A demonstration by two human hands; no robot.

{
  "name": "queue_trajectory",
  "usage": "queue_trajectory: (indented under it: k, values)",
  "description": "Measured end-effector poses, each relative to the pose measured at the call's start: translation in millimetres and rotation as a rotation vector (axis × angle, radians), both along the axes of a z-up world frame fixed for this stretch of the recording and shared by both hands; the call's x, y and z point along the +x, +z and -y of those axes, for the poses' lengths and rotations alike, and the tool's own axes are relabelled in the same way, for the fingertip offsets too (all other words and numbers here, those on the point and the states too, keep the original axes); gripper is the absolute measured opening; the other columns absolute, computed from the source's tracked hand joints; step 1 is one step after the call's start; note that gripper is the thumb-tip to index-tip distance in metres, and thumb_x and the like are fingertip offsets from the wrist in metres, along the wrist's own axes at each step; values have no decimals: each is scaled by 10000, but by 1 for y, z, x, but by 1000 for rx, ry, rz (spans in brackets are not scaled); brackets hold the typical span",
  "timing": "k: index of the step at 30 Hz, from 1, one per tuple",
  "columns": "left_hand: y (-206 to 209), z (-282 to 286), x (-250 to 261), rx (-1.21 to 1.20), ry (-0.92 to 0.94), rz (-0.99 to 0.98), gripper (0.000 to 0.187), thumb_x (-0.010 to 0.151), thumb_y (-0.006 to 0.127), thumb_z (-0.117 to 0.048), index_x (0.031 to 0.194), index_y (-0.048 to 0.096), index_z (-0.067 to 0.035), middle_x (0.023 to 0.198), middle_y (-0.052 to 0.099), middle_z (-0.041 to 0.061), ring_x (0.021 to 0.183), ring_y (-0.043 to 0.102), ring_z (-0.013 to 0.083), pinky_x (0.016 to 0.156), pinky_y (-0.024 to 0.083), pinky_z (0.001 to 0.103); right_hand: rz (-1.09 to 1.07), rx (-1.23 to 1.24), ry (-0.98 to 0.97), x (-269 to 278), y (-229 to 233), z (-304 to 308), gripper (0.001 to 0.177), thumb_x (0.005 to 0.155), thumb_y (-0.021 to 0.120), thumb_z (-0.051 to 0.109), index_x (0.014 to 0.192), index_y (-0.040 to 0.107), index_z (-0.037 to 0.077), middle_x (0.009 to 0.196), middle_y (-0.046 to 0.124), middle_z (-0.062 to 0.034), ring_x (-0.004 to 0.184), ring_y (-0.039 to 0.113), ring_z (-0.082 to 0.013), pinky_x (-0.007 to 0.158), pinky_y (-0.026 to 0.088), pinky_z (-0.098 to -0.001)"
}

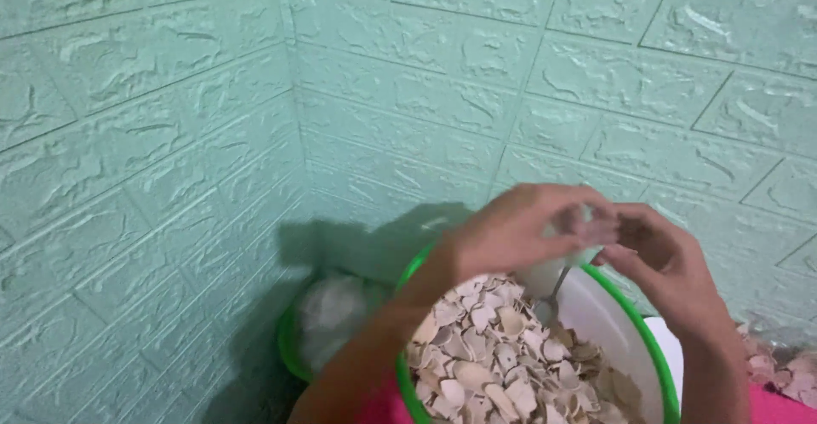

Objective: Packaging small dried food items into plastic bags and weighing them on a digital scale.

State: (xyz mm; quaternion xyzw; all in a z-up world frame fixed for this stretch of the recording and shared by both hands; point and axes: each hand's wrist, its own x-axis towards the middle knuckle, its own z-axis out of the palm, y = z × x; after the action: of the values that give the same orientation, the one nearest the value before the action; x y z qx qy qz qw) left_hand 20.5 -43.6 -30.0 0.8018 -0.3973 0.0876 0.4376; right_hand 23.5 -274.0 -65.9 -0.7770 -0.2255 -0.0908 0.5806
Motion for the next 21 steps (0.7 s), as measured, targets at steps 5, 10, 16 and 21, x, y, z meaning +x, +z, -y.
queue_trajectory:
  k: [5, 10, 16, 21]
  values:
    - [-8, 17, -3, 205, 19, 204, 439, 889, 610, -100, 1296, 614, -264, 1040, 766, -2, 948, 723, 235, 800, 504, 393, 71, 1, 105, -5, -13, 4, 253, 843, 737, 35, 1092, 718, -9, 1019, 800, -124, 947, 755, -211, 901, 603, -344]
    - [4, -5, -23, 132, -44, 212, 338, 833, 585, -145, 1164, 652, -143, 888, 740, 54, 746, 679, 244, 702, 433, 362, 28, -37, 45, 11, -29, 7, 64, 869, 767, 48, 856, 761, -14, 796, 753, -74, 740, 641, -144, 717, 520, -291]
    - [0, -17, -19, 9, -68, 169, 237, 872, 683, -123, 1105, 660, -156, 772, 686, 22, 665, 633, 141, 629, 489, 299, 110, -15, 332, -4, -18, -5, 180, 850, 755, 3, 1025, 717, 3, 966, 763, -92, 889, 718, -185, 863, 599, -333]
    - [8, -25, -16, 115, 33, 113, 346, 809, 785, -123, 1138, 679, -133, 761, 686, 9, 632, 622, 136, 634, 497, 297, 131, -230, 98, -12, -18, -26, 233, 756, 884, 143, 924, 726, 110, 809, 785, 3, 774, 752, -111, 814, 623, -277]
